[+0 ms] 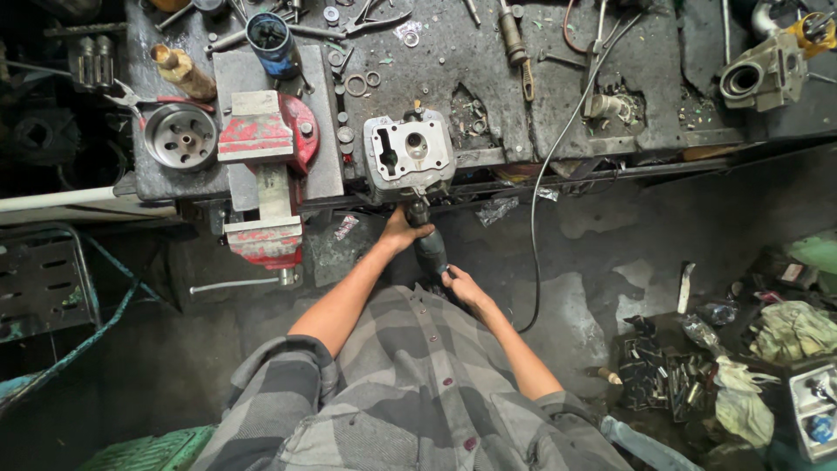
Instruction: The person holds a power drill with a grinding attachment against a cylinder head resting on the workbench and works the part for most of the episode. They then pick up a small box, walk across the workshop floor, and return to the bench, placing a hand on the cylinder head.
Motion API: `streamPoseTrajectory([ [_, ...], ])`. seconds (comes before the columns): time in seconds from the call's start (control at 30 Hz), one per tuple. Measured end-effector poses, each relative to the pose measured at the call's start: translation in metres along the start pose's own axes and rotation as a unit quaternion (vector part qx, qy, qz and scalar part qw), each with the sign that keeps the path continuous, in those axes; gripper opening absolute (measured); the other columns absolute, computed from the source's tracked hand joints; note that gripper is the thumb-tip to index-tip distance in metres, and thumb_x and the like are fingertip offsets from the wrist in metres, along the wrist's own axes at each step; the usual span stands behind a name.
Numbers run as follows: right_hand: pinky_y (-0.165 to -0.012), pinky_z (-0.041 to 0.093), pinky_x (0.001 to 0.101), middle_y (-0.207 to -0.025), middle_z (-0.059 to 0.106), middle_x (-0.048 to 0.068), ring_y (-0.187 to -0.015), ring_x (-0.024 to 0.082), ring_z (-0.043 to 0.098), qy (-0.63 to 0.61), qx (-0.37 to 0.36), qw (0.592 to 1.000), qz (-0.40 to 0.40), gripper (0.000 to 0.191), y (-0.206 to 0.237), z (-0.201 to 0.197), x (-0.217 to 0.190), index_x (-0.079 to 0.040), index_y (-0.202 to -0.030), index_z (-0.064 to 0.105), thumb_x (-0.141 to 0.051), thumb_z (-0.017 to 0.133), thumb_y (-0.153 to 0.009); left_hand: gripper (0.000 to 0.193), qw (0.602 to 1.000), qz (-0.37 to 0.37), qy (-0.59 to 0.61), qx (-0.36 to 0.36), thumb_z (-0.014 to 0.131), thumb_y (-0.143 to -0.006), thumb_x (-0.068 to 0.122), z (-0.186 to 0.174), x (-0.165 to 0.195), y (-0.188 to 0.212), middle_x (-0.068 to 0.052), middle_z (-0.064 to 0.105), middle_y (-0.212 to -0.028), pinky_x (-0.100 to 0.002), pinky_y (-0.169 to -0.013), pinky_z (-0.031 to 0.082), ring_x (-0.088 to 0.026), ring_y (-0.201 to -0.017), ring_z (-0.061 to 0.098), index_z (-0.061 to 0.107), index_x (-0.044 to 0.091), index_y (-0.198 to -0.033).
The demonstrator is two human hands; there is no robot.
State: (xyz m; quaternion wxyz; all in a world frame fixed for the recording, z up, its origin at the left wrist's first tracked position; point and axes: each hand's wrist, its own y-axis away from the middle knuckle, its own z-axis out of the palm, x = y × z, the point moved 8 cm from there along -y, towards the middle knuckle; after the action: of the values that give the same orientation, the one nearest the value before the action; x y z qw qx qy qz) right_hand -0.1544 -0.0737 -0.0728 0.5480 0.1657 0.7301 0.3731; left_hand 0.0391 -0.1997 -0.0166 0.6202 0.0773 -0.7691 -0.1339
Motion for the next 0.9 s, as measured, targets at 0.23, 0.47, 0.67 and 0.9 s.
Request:
streamPoseTrajectory([
  [0.23, -0.106, 0.042, 0.0341, -0.132, 0.067, 0.011, -0.123, 0.021, 0.057, 0.016, 0.0, 1.0, -0.027, 0.052, 0.0, -0.001, -0.01, -0.006, -0.145, 0.054, -0.029, 0.061, -0.099, 0.093, 1.0, -0.021, 0.001, -0.004, 0.095, -0.065, 0.028, 0.001, 0.0, 0.002, -0.014, 0.066, -0.132, -0.038, -0.106, 0.05, -0.028, -0.122, 0.064, 0.048, 0.005, -0.142],
  [0.47, -0.104, 0.042, 0.0324, -0.128, 0.067, 0.008, -0.119, 0.019, 0.056, -0.006, -0.008, 1.0, 0.001, 0.051, 0.003, 0.003, -0.002, -0.008, -0.147, 0.053, -0.027, 0.059, -0.1, 0.089, 0.999, -0.035, -0.019, -0.008, 0.095, -0.065, 0.029, -0.003, 0.003, 0.005, -0.014, 0.067, -0.131, -0.037, -0.106, 0.049, -0.028, -0.122, 0.065, 0.052, 0.006, -0.14],
  [0.67, -0.102, 0.042, 0.0321, -0.125, 0.067, 0.007, -0.116, 0.018, 0.056, -0.022, -0.012, 1.0, -0.013, 0.05, 0.002, 0.004, -0.006, -0.006, -0.145, 0.055, -0.022, 0.06, -0.098, 0.093, 0.999, -0.026, -0.033, -0.006, 0.094, -0.065, 0.031, -0.004, 0.01, 0.008, -0.015, 0.065, -0.136, -0.037, -0.107, 0.048, -0.029, -0.125, 0.062, 0.049, 0.006, -0.143],
  [0.9, -0.102, 0.043, 0.0311, -0.126, 0.066, 0.005, -0.116, 0.016, 0.056, -0.001, 0.002, 1.0, 0.019, 0.05, 0.003, 0.003, 0.001, -0.008, -0.146, 0.052, -0.027, 0.06, -0.1, 0.095, 0.996, -0.061, -0.053, -0.02, 0.094, -0.064, 0.034, -0.004, -0.001, 0.006, -0.016, 0.067, -0.134, -0.037, -0.108, 0.05, -0.028, -0.125, 0.065, 0.049, 0.005, -0.143],
])
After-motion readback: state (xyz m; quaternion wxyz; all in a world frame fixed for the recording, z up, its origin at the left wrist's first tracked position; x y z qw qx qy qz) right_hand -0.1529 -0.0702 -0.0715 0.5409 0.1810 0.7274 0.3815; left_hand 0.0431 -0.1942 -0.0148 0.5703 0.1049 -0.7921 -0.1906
